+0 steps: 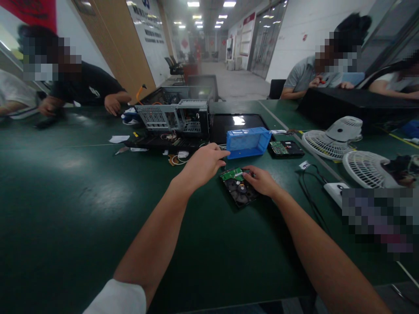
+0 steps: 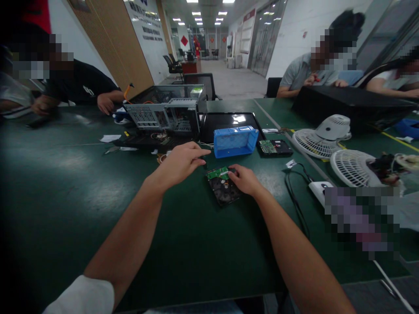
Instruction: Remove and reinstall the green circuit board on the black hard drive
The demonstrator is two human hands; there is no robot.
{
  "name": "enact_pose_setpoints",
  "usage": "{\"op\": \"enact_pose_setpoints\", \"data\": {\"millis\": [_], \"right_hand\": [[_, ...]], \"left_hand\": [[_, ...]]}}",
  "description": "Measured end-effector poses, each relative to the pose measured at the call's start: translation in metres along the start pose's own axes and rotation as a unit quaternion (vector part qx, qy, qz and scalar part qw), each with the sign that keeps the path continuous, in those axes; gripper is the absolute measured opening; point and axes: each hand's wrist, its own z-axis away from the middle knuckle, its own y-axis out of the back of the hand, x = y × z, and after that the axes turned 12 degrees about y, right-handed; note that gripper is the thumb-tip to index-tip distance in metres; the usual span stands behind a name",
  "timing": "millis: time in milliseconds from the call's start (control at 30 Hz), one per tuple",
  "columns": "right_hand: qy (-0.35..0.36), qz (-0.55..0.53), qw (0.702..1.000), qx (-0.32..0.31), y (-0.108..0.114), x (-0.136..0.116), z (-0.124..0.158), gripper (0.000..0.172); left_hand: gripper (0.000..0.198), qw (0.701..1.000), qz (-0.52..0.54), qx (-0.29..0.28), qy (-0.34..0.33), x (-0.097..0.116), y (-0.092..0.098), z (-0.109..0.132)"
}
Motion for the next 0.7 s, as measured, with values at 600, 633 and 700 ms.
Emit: {"op": "enact_pose_setpoints", "data": {"millis": [600,633,700], "right_hand": [[0.035,-0.074,0.996,0.020,-0.006,0.011,0.000,0.042],[0.036,-0.075,0.996,0.022,-0.005,0.011,0.001,0.042],[0.037,-0.074,0.996,0.022,-0.005,0.010,0.001,0.042]], "left_hand": [[0.025,0.996,0.030,0.067,0.055,-0.009,-0.007,-0.005],[0.024,0.996,0.032,0.063,0.052,-0.009,-0.006,-0.004],[0.021,0.997,0.045,0.052,0.041,-0.008,-0.004,-0.004]]}}
